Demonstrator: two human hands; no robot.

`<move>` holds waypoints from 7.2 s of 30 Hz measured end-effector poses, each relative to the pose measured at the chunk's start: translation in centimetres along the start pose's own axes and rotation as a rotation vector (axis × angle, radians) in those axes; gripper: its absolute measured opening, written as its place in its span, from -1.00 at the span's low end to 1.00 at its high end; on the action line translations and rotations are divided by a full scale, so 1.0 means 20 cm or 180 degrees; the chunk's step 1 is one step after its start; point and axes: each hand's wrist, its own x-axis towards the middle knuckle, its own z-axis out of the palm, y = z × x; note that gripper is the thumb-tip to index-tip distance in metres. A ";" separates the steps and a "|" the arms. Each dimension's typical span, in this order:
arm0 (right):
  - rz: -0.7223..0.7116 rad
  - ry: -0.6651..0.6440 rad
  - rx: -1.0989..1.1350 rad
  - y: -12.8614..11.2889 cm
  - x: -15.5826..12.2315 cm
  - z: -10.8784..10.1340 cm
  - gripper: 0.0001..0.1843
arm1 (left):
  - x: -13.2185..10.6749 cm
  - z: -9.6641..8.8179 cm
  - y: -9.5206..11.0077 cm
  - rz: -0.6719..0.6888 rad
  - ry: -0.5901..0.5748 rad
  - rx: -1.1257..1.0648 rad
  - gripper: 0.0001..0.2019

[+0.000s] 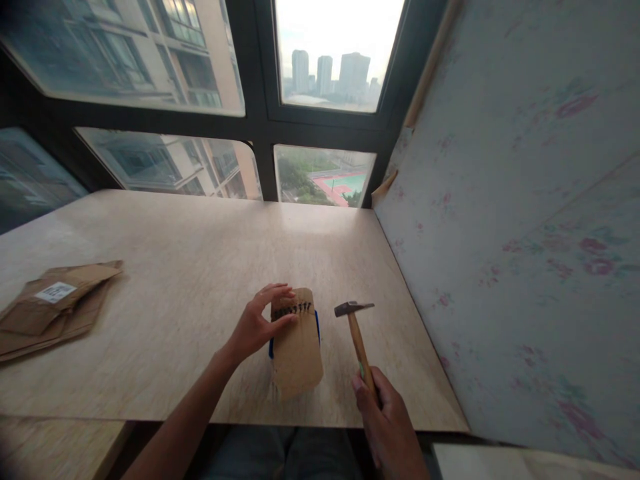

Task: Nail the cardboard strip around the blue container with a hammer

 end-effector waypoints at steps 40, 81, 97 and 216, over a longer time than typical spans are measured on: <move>0.0029 0.0393 -0.0627 0.24 0.10 -0.02 -0.41 | -0.07 -0.02 -0.01 0.0080 0.0167 -0.0062 -0.91; 0.0244 0.0149 -0.0442 0.25 0.09 -0.02 -0.41 | -0.10 0.01 -0.05 0.0281 0.0288 -0.0124 -0.94; 0.0239 0.0280 -0.0597 0.29 0.12 0.00 -0.42 | -0.08 0.05 -0.06 0.0240 0.0397 -0.0043 -0.92; 0.0147 0.0191 -0.0367 0.20 0.12 0.01 -0.50 | -0.49 0.16 0.43 -0.3001 0.0115 -0.2019 -0.46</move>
